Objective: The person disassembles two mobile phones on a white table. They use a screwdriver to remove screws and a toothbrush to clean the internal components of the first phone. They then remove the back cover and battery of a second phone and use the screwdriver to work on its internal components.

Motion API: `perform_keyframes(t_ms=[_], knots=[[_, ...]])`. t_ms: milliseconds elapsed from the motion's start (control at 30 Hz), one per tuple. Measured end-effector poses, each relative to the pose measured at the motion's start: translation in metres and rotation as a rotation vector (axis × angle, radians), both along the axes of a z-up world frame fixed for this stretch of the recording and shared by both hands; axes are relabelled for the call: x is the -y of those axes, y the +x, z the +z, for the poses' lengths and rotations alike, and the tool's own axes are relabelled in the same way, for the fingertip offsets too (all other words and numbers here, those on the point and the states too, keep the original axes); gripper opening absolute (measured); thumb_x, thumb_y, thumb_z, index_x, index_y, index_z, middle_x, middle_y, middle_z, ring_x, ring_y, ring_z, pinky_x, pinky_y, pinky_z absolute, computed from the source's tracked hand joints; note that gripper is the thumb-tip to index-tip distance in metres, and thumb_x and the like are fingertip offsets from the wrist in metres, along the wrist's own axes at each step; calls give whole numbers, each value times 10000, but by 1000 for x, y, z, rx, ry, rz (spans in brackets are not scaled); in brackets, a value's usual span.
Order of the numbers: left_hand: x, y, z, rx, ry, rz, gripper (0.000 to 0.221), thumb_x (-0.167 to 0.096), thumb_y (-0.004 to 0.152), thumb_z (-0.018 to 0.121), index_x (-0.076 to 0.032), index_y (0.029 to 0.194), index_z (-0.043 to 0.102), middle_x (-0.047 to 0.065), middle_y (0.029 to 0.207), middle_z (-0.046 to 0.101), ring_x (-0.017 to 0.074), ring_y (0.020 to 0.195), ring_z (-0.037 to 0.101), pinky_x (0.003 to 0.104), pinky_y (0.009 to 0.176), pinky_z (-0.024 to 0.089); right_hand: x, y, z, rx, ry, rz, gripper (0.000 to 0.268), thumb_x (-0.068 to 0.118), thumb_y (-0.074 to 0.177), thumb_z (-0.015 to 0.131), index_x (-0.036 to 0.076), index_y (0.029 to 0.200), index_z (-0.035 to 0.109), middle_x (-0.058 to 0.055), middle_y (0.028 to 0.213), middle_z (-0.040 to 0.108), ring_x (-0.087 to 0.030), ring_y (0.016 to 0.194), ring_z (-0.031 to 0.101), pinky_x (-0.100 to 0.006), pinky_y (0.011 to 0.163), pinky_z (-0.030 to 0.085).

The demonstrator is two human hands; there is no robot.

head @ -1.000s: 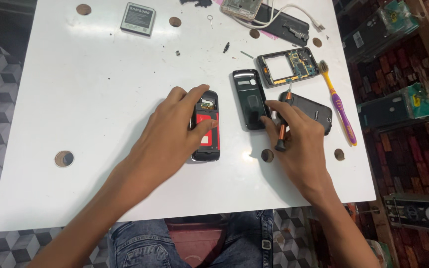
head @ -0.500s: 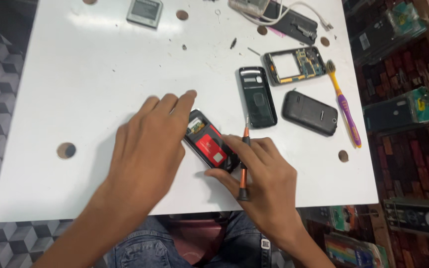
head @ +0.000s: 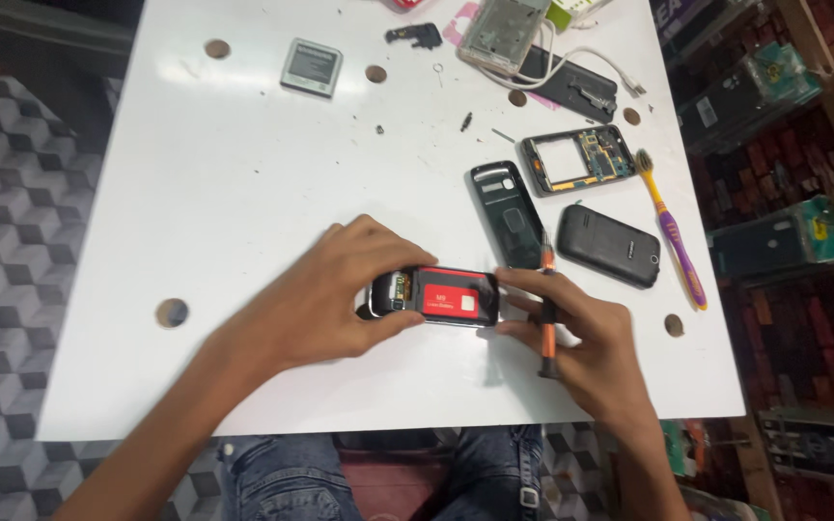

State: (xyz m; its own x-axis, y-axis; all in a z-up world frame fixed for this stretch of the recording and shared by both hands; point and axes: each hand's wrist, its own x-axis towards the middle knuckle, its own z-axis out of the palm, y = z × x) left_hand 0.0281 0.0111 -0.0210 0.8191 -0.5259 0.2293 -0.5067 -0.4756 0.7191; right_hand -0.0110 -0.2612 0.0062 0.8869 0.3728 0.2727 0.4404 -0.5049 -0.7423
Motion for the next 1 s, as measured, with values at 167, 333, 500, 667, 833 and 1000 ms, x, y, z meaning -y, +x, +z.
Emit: perform_keyframes(t_ms=[167, 333, 500, 667, 833, 1000], knots=[[1, -1, -4, 136, -14, -55, 554, -332, 762, 842, -64, 1225, 696, 79, 1237, 700, 272, 1176, 563, 435, 1005, 415, 33, -11, -20, -151, 459, -83, 542, 479, 1058, 555, 39, 1325, 724, -3, 757, 735, -56, 643, 694, -169, 565, 562], [2, -2, -4, 149, -7, -40, 537, -333, 751, 843, -86, 1212, 719, 55, 1234, 710, 261, 1161, 569, 429, 1033, 414, 35, -4, -21, -204, 240, -301, 370, 280, 1049, 574, -29, 1066, 778, -69, 697, 691, -124, 605, 631, -237, 533, 540], [3, -2, -3, 126, -12, -27, 523, -339, 750, 845, -103, 1202, 732, 32, 1198, 729, 253, 1124, 578, 421, 1022, 428, 18, 7, -15, -247, 235, -276, 296, 191, 1029, 615, -48, 972, 781, -81, 712, 689, -133, 619, 668, -257, 564, 564], [1, -2, -6, 144, -40, -33, 510, -315, 742, 853, -105, 1192, 737, 23, 1184, 740, 249, 1097, 585, 416, 993, 439, 13, 8, -23, -256, 230, -342, 313, 197, 1030, 610, -52, 949, 781, -106, 687, 681, -151, 591, 658, -269, 543, 573], [2, -1, -6, 127, -69, -35, 487, -280, 728, 860, -119, 1175, 752, 4, 1164, 750, 231, 1086, 591, 406, 986, 437, 12, 14, -29, -391, 535, -226, 341, 222, 1044, 585, -94, 1026, 712, -145, 822, 728, -203, 705, 734, -312, 648, 655], [3, -2, -5, 180, -66, -22, 496, -284, 722, 865, -107, 1170, 748, 16, 1155, 734, 247, 1087, 584, 416, 965, 442, 3, 10, -21, -340, 610, -230, 378, 248, 1098, 513, -89, 1176, 664, -165, 928, 735, -229, 819, 741, -355, 723, 667]])
